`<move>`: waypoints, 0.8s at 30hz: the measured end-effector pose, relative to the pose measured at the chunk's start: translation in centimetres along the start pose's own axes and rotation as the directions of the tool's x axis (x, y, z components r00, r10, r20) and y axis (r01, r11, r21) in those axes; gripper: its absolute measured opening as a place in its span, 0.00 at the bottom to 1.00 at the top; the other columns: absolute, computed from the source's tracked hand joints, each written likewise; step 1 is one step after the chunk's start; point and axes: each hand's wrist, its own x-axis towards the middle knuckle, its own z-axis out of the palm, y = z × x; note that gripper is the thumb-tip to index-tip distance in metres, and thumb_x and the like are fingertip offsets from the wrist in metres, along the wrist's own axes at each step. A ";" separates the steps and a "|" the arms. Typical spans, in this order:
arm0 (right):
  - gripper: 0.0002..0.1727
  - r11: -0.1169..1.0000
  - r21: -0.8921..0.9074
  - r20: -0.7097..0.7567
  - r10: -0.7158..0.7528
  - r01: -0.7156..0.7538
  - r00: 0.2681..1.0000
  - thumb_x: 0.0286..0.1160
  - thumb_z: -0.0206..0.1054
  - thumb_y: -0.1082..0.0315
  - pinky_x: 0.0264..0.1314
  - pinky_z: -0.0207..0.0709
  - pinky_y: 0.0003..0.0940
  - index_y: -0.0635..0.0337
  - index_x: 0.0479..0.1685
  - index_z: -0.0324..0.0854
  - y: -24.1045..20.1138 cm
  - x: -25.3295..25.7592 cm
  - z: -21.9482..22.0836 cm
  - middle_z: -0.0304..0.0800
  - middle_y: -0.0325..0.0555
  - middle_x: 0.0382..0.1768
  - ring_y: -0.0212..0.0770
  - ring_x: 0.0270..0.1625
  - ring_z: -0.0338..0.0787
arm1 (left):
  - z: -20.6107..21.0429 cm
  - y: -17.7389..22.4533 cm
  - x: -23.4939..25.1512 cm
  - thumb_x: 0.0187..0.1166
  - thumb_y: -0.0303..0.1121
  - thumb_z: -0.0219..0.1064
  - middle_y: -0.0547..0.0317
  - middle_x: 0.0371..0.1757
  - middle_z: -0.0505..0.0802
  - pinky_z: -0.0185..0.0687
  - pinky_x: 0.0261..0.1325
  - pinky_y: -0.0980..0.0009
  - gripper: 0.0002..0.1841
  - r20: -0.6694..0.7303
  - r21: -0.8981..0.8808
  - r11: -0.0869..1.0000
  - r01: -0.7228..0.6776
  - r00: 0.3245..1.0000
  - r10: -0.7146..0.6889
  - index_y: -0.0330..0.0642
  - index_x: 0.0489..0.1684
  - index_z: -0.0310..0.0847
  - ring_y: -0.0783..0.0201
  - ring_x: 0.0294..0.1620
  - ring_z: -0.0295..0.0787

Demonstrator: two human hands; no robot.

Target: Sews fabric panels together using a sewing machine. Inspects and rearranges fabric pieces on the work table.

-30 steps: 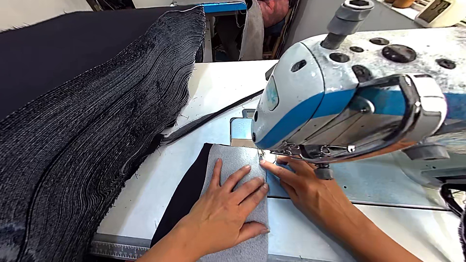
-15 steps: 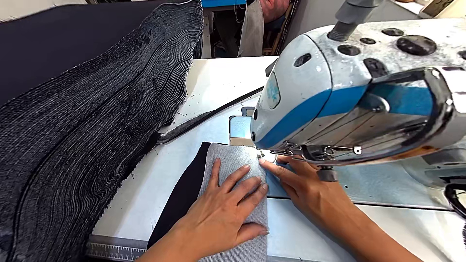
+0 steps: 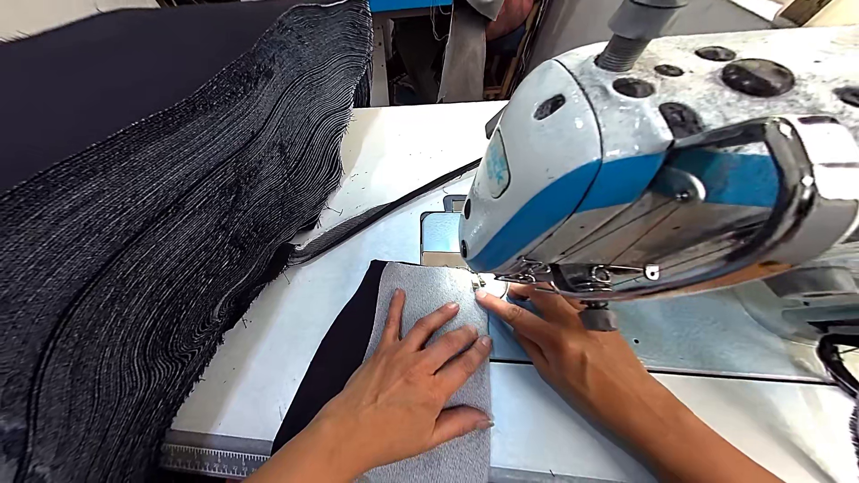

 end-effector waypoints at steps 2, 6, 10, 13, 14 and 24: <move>0.23 1.000 -0.008 -0.001 -0.003 0.003 1.000 0.74 0.55 0.67 0.63 0.81 0.55 0.43 0.60 0.94 -0.1 0.1 0.0 0.95 0.52 0.49 0.56 0.57 0.93 | 0.0 -0.1 0.1 0.87 0.64 0.46 0.64 0.77 0.85 0.46 0.82 0.22 0.33 0.002 -0.004 1.000 0.005 1.000 -0.005 0.57 0.81 0.76 0.50 0.88 0.67; 0.23 0.999 -0.010 -0.016 -0.032 0.031 0.999 0.75 0.54 0.65 0.59 0.83 0.49 0.43 0.60 0.93 0.1 0.1 -0.1 0.95 0.50 0.48 0.53 0.55 0.93 | 0.0 -0.4 0.4 0.87 0.64 0.47 0.64 0.76 0.86 0.45 0.83 0.22 0.33 0.009 -0.014 1.000 0.006 1.000 -0.006 0.56 0.81 0.77 0.50 0.88 0.67; 0.20 1.000 0.008 -0.089 -0.025 0.026 0.996 0.77 0.54 0.64 0.43 0.83 0.40 0.50 0.51 0.95 0.9 0.2 -1.0 0.95 0.47 0.41 0.47 0.44 0.93 | -0.1 -1.6 1.6 0.87 0.62 0.48 0.65 0.75 0.86 0.46 0.83 0.23 0.30 0.025 -0.002 1.000 0.025 0.999 -0.025 0.58 0.77 0.80 0.51 0.89 0.66; 0.19 1.000 0.017 -0.126 -0.006 0.008 0.992 0.78 0.54 0.65 0.35 0.79 0.37 0.55 0.42 0.95 1.3 0.1 -1.5 0.92 0.48 0.37 0.44 0.37 0.90 | -0.4 -3.1 2.8 0.85 0.61 0.52 0.65 0.73 0.87 0.47 0.83 0.23 0.28 0.024 -0.004 1.000 0.011 1.000 -0.011 0.57 0.71 0.84 0.51 0.88 0.67; 0.18 1.000 0.023 -0.132 0.003 0.000 0.991 0.78 0.54 0.66 0.33 0.78 0.37 0.55 0.40 0.94 1.4 0.1 -1.6 0.92 0.49 0.36 0.44 0.36 0.90 | -0.4 -3.6 3.2 0.85 0.61 0.53 0.64 0.72 0.87 0.47 0.82 0.23 0.27 0.019 -0.008 1.000 0.004 1.000 -0.003 0.56 0.69 0.85 0.51 0.87 0.68; 0.18 0.998 0.056 -0.131 0.037 -0.030 0.991 0.76 0.55 0.65 0.34 0.77 0.34 0.57 0.34 0.94 1.9 -0.1 -1.7 0.91 0.48 0.31 0.42 0.34 0.89 | -0.6 -5.4 4.5 0.82 0.60 0.58 0.63 0.69 0.88 0.45 0.82 0.22 0.27 -0.004 -0.014 1.000 -0.010 1.000 0.010 0.52 0.67 0.87 0.51 0.84 0.71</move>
